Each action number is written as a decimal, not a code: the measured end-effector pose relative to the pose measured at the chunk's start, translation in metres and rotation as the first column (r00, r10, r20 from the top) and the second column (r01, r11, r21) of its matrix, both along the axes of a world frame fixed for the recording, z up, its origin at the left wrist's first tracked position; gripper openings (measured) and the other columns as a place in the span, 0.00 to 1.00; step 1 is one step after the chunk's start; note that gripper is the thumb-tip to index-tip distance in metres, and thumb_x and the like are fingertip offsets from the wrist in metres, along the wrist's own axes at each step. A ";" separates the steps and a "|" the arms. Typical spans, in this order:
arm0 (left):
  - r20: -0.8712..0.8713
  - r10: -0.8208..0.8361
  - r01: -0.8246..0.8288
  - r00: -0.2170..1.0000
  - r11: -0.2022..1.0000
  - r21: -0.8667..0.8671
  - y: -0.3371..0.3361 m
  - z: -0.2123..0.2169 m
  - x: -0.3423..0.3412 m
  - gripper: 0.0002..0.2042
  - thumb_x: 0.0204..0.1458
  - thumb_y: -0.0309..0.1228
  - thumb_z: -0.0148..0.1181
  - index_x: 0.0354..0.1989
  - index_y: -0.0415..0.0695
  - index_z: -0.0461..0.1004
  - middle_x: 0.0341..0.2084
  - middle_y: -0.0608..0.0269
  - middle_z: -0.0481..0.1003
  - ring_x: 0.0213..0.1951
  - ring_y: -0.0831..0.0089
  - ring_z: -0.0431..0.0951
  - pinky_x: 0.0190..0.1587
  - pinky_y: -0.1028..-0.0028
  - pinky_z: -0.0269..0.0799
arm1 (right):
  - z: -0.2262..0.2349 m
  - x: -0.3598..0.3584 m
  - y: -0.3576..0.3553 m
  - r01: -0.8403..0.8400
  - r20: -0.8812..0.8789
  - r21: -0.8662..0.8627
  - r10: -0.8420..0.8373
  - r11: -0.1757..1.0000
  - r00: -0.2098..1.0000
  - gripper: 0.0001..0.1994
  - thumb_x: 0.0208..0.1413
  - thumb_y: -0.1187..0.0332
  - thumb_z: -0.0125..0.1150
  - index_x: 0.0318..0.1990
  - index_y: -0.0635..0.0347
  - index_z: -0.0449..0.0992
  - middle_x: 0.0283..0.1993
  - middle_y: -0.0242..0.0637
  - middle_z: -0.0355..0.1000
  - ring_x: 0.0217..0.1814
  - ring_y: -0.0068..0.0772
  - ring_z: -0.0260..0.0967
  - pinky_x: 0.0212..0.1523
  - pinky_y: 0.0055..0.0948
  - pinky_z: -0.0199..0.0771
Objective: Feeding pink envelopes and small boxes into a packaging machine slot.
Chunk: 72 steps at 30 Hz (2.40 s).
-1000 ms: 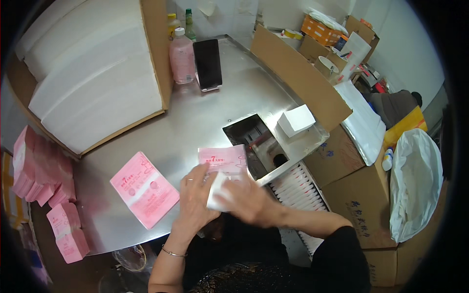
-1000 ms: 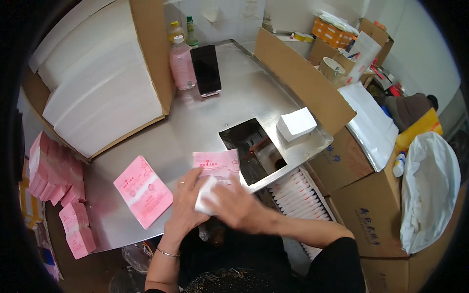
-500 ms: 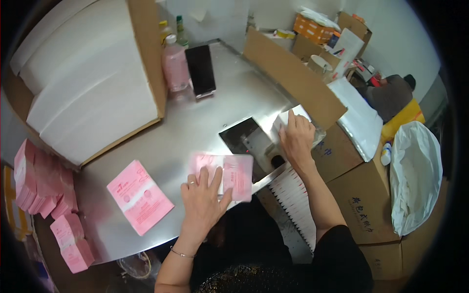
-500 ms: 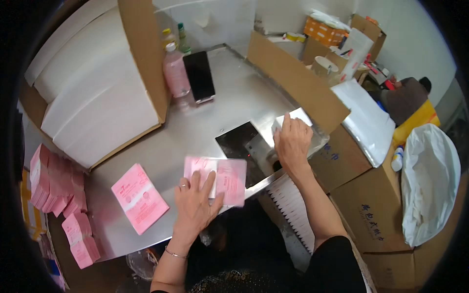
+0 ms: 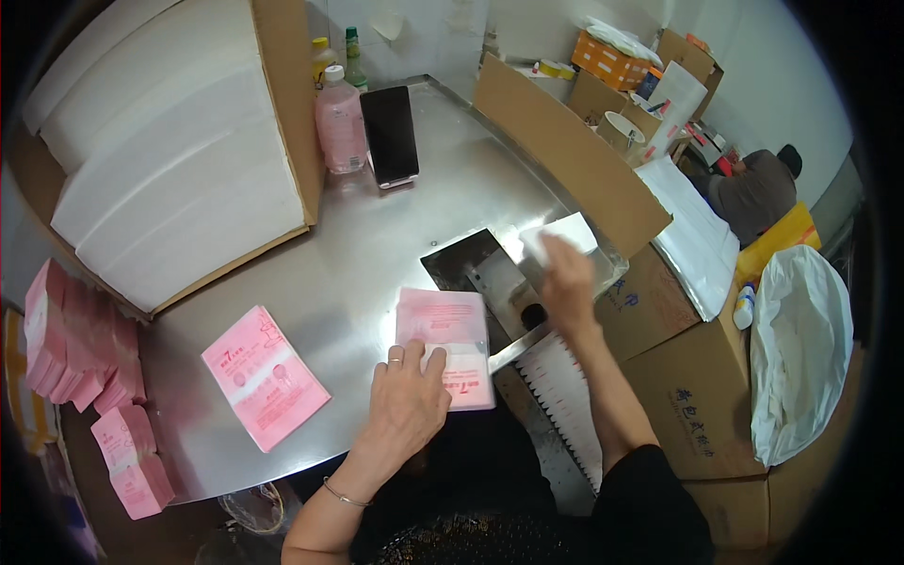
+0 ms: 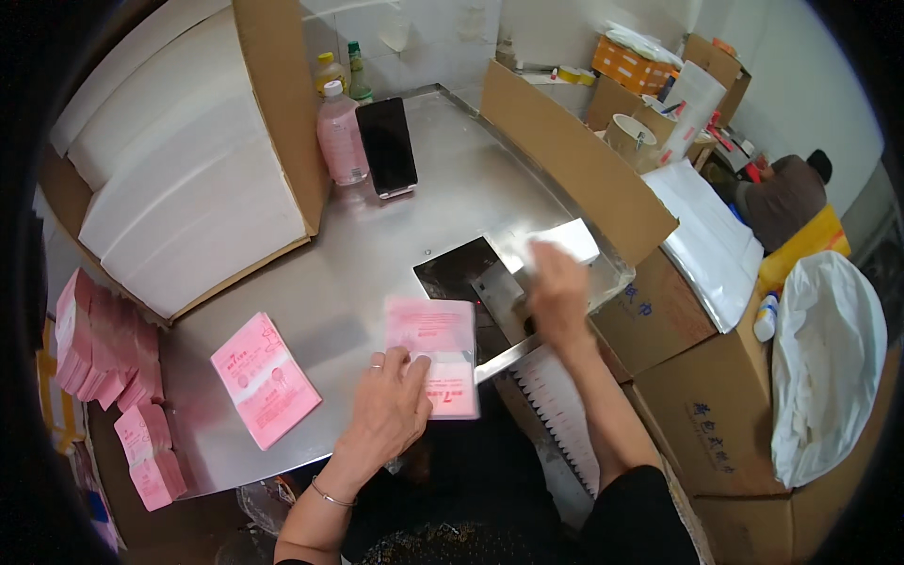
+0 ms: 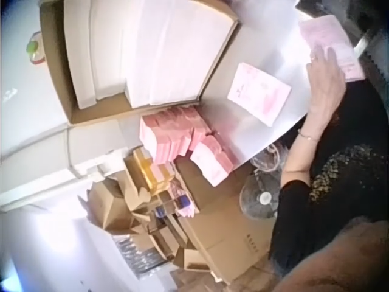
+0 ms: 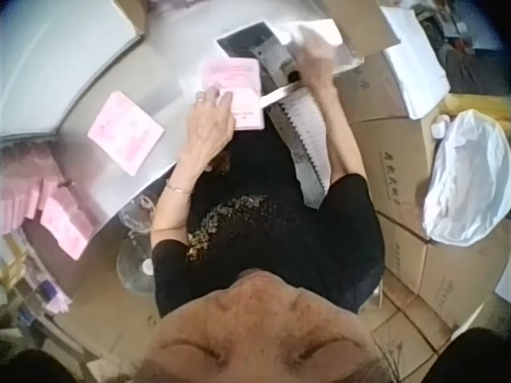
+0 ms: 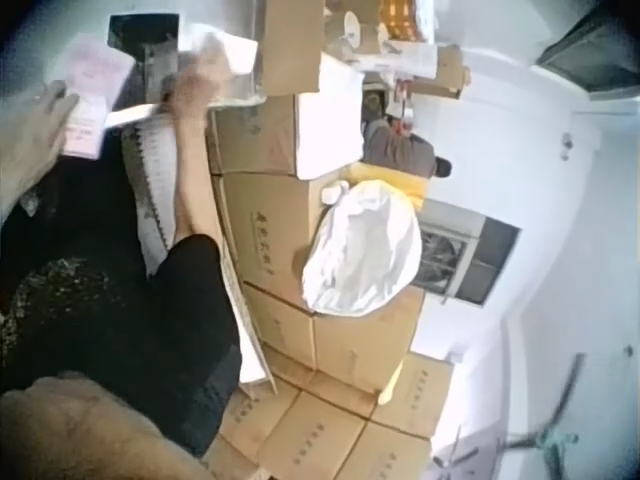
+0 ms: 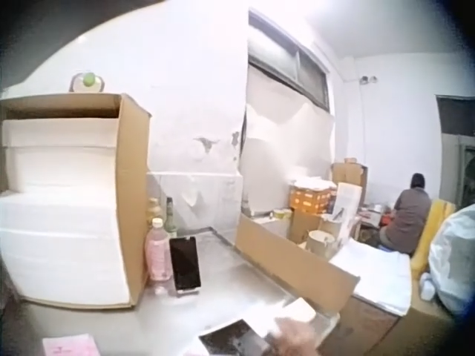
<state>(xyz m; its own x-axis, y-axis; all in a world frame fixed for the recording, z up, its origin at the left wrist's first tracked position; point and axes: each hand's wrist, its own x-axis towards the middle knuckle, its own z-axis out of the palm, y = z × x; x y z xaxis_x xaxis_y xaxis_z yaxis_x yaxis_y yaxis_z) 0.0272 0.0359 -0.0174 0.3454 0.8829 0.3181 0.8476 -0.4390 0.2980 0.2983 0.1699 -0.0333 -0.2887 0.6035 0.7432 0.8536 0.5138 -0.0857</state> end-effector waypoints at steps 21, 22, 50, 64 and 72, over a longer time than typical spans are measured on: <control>0.156 -0.091 0.065 0.983 0.984 0.163 -0.002 0.004 -0.002 0.22 0.47 0.30 0.67 0.53 0.44 0.75 0.50 0.56 0.71 0.53 0.56 0.69 0.53 0.60 0.63 | -0.011 -0.106 -0.025 -0.192 0.153 -0.427 0.279 0.884 0.948 0.27 0.54 0.72 0.57 0.64 0.60 0.67 0.55 0.49 0.72 0.60 0.47 0.69 0.66 0.56 0.59; 0.152 -0.092 0.074 0.984 0.990 0.123 0.001 -0.006 -0.002 0.19 0.46 0.30 0.66 0.49 0.43 0.75 0.50 0.57 0.72 0.51 0.57 0.69 0.52 0.60 0.63 | -0.008 -0.110 -0.030 -0.213 0.175 -0.386 0.298 0.898 0.938 0.28 0.53 0.72 0.57 0.65 0.59 0.67 0.54 0.48 0.71 0.60 0.46 0.68 0.67 0.55 0.58; 0.536 -0.065 0.066 0.842 0.998 0.017 -0.028 -0.002 -0.031 0.16 0.44 0.19 0.62 0.44 0.42 0.78 0.46 0.55 0.73 0.45 0.55 0.73 0.47 0.61 0.71 | -0.026 -0.087 0.002 -0.105 -0.109 -0.621 0.047 0.776 0.993 0.12 0.62 0.68 0.50 0.34 0.70 0.75 0.31 0.61 0.75 0.35 0.61 0.76 0.38 0.54 0.75; 0.009 0.552 -0.552 0.834 0.834 -0.023 -0.053 -0.002 -0.154 0.08 0.52 0.22 0.58 0.40 0.42 0.71 0.38 0.58 0.71 0.44 0.58 0.68 0.60 0.58 0.56 | -0.006 0.011 0.025 0.338 0.122 -0.064 -0.329 0.939 0.937 0.08 0.57 0.68 0.60 0.34 0.65 0.77 0.36 0.45 0.69 0.45 0.47 0.67 0.44 0.46 0.67; 0.347 0.234 -0.284 0.908 0.954 0.100 -0.031 0.020 -0.075 0.06 0.52 0.20 0.57 0.38 0.40 0.69 0.31 0.54 0.67 0.33 0.57 0.68 0.38 0.62 0.66 | 0.005 0.017 0.025 0.280 0.079 -0.080 -0.274 0.957 0.958 0.07 0.52 0.73 0.60 0.37 0.68 0.78 0.38 0.47 0.71 0.46 0.49 0.68 0.45 0.45 0.69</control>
<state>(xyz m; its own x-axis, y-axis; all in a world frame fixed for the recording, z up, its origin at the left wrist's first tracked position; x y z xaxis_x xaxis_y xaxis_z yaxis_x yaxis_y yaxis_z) -0.0481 0.0045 0.0022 -0.0343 0.8628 0.5044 0.8028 -0.2768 0.5281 0.3157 0.1944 -0.0285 -0.1478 0.7298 0.6675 0.9667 0.2491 -0.0583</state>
